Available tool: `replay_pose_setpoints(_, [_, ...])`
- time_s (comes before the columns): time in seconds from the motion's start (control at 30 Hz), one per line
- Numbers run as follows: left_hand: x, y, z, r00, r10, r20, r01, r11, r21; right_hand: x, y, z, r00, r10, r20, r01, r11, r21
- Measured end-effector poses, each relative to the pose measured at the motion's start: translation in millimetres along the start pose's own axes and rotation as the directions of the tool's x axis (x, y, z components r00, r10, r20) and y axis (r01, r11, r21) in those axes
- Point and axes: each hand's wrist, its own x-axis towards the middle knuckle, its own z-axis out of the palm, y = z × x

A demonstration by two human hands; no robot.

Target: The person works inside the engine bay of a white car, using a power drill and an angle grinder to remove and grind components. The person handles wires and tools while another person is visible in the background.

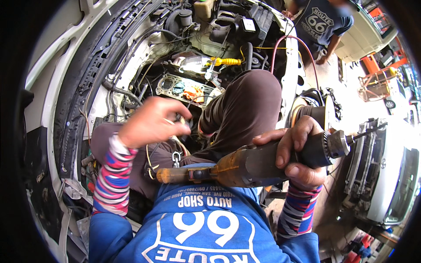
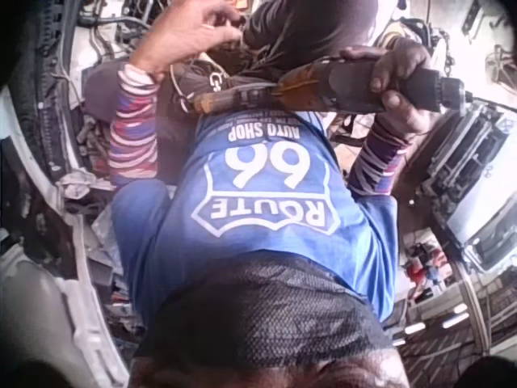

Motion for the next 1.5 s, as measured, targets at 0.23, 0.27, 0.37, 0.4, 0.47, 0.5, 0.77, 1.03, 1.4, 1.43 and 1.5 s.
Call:
replay_pose_setpoints(0.23, [-65.0, -3.3, -63.9, 0.988, -0.045, -0.147, -0.126, 0.318, -0.94, 23.3, 18.8, 10.7, 0.98, 0.116, -0.163, -0.14, 0.979, -0.147])
replay_pose_setpoints(0.27, [-70.5, -5.8, -60.7, 0.974, -0.06, -0.22, -0.193, 0.296, -0.936, 27.2, 21.5, 10.0, 0.979, 0.126, -0.158, -0.15, 0.977, -0.151])
replay_pose_setpoints(0.37, [-69.8, -7.2, -46.0, 0.937, -0.053, -0.346, -0.309, 0.334, -0.89, 31.9, 25.4, 9.1, 0.952, 0.18, -0.249, -0.219, 0.965, -0.141])
replay_pose_setpoints(0.4, [-64.9, -5.1, -42.6, 0.932, -0.043, -0.359, -0.327, 0.324, -0.888, 33.4, 25.7, 8.9, 0.959, 0.168, -0.229, -0.201, 0.97, -0.133])
replay_pose_setpoints(0.47, [-49.7, 1.5, -38.6, 0.93, -0.063, -0.363, -0.303, 0.43, -0.85, 36.4, 25.7, 9.2, 0.949, 0.183, -0.258, -0.207, 0.976, -0.069])
replay_pose_setpoints(0.5, [-39.3, 5.2, -37.7, 0.926, -0.052, -0.374, -0.314, 0.446, -0.838, 38.6, 25.7, 9.7, 0.947, 0.193, -0.258, -0.205, 0.979, -0.02])
replay_pose_setpoints(0.77, [17.1, 34.6, -42.5, 0.875, 0.158, -0.458, -0.473, 0.479, -0.74, 70.3, 29.3, 16.8, 0.913, 0.188, -0.363, -0.24, 0.965, -0.104])
replay_pose_setpoints(1.03, [53.4, 54.1, -22.7, 0.893, 0.223, -0.39, -0.445, 0.556, -0.702, 90.4, 16.0, 18.4, 0.962, 0.219, -0.16, -0.245, 0.955, -0.167])
replay_pose_setpoints(1.4, [50.8, 63.5, -39.3, 0.942, 0.198, -0.271, -0.32, 0.773, -0.548, 99.2, 20.5, 18.5, 0.949, 0.24, -0.205, -0.276, 0.947, -0.167])
replay_pose_setpoints(1.43, [49.3, 65.9, -48.2, 0.943, 0.136, -0.302, -0.27, 0.844, -0.463, 100.1, 19.2, 21.1, 0.948, 0.245, -0.204, -0.284, 0.939, -0.192])
replay_pose_setpoints(1.5, [53.2, 75.1, -59.5, 0.923, 0.3, -0.243, -0.355, 0.906, -0.23, 103.0, 17.8, 28.0, 0.94, 0.27, -0.208, -0.314, 0.925, -0.215])
